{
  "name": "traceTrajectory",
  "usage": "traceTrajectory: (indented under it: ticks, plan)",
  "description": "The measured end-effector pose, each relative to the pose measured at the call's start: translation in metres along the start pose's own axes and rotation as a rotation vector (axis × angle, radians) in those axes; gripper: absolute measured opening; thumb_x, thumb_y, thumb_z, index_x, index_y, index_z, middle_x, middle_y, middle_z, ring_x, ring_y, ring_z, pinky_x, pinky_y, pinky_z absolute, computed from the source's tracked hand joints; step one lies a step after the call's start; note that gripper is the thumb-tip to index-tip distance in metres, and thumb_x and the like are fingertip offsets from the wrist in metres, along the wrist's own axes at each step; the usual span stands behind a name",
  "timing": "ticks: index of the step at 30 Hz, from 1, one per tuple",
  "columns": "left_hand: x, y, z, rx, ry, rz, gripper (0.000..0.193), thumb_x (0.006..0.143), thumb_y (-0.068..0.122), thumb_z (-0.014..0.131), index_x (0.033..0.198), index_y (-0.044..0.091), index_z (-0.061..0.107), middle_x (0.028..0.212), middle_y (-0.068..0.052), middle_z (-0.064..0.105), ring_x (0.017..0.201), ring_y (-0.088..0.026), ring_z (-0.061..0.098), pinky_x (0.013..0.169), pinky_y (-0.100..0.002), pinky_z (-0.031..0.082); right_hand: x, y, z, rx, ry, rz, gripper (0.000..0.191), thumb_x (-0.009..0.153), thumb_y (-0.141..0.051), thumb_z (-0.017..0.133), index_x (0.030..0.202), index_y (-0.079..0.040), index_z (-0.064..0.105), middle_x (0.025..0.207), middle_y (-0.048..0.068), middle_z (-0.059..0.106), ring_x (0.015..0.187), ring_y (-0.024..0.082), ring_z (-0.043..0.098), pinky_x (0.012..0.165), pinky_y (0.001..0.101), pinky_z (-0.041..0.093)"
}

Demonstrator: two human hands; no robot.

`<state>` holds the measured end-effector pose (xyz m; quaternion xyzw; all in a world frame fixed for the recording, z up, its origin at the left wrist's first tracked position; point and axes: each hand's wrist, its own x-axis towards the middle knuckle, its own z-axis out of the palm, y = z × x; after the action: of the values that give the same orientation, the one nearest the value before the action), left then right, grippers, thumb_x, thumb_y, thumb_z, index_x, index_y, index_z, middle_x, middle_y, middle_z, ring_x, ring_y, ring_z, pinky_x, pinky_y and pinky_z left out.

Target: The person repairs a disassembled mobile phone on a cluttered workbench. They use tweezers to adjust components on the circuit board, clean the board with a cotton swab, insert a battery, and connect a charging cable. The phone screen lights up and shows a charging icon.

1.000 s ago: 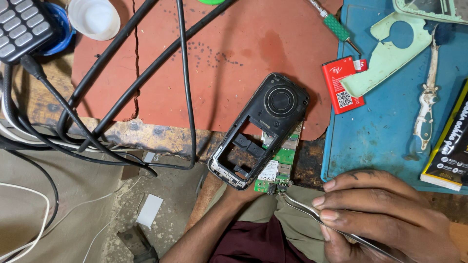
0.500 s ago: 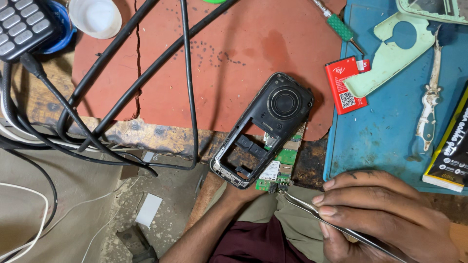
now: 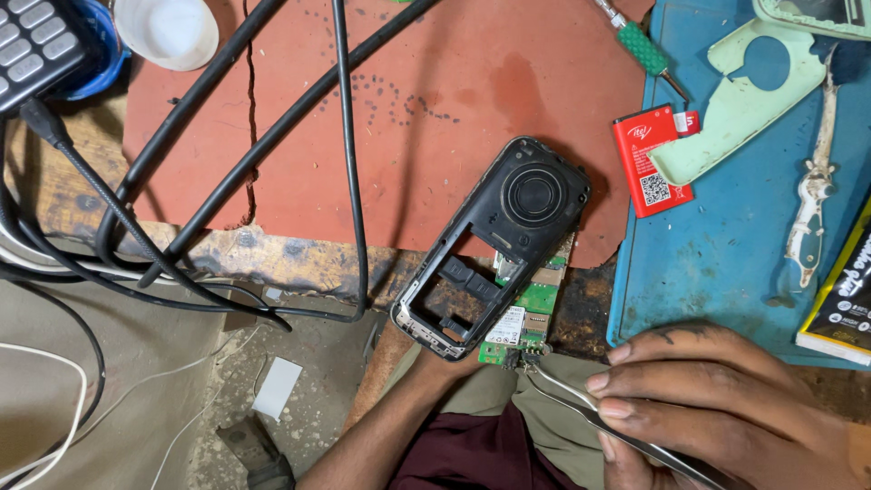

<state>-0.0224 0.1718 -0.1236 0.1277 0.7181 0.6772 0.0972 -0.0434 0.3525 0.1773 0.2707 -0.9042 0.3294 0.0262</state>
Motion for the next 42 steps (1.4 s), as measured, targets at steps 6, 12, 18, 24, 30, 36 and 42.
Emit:
traceTrajectory:
  ticks: [6,12,18,24,30,36,42]
  plan:
    - [-0.002,0.004,-0.002,-0.047,0.013,0.031,0.034,0.091,0.023,0.080,0.120,0.007,0.069,0.114,-0.008,0.073,0.106,-0.021,0.072,0.088,-0.039,0.060,-0.005,0.003,-0.002,0.119,0.068,0.032,0.033,0.076,-0.011,0.084,0.100,-0.015,0.062,0.100,0.004,0.074,0.104,0.021,0.075,0.098,0.0434,0.063]
    - [-0.004,0.002,-0.001,0.048,-0.019,0.022,0.036,0.090,0.024,0.081,0.121,0.008,0.070,0.115,-0.008,0.074,0.108,-0.021,0.072,0.090,-0.039,0.060,-0.004,0.007,0.003,0.095,0.094,-0.072,0.029,0.081,-0.008,0.084,0.101,-0.016,0.064,0.102,0.002,0.074,0.103,0.019,0.076,0.096,0.0439,0.060]
    - [-0.004,-0.001,0.001,0.047,-0.009,0.071,0.035,0.095,0.024,0.078,0.126,0.008,0.069,0.121,-0.008,0.073,0.113,-0.022,0.071,0.094,-0.039,0.059,0.002,0.011,-0.008,0.031,-0.089,-0.135,0.031,0.080,-0.014,0.084,0.105,-0.017,0.067,0.105,0.000,0.075,0.109,0.022,0.074,0.097,0.0445,0.062]
    - [0.001,-0.002,0.001,0.102,-0.028,0.069,0.032,0.096,0.024,0.076,0.124,0.009,0.070,0.119,-0.008,0.074,0.111,-0.022,0.071,0.092,-0.039,0.059,0.005,0.008,-0.006,0.040,-0.106,-0.060,0.032,0.079,-0.018,0.084,0.106,-0.017,0.067,0.107,-0.002,0.076,0.109,0.021,0.074,0.100,0.0447,0.059]
    - [0.003,-0.003,0.001,0.175,-0.065,0.034,0.029,0.097,0.025,0.073,0.122,0.009,0.070,0.116,-0.008,0.074,0.108,-0.022,0.071,0.089,-0.040,0.058,0.003,0.006,0.001,0.007,-0.042,-0.048,0.030,0.080,-0.018,0.085,0.104,-0.019,0.068,0.105,-0.003,0.076,0.108,0.019,0.075,0.098,0.0413,0.061]
    - [0.005,-0.004,0.002,0.219,-0.085,0.022,0.027,0.098,0.025,0.071,0.119,0.009,0.070,0.113,-0.009,0.074,0.106,-0.022,0.071,0.087,-0.040,0.058,0.001,0.007,0.000,0.026,-0.075,-0.038,0.028,0.080,-0.019,0.084,0.104,-0.019,0.069,0.105,-0.003,0.076,0.108,0.019,0.075,0.099,0.0430,0.060]
    - [0.003,-0.004,0.001,0.235,-0.093,0.018,0.025,0.099,0.026,0.069,0.117,0.009,0.071,0.111,-0.009,0.074,0.103,-0.022,0.071,0.085,-0.040,0.058,0.006,0.007,-0.004,0.037,-0.125,-0.059,0.029,0.082,-0.022,0.082,0.107,-0.018,0.069,0.107,-0.002,0.076,0.110,0.021,0.074,0.099,0.0440,0.059]
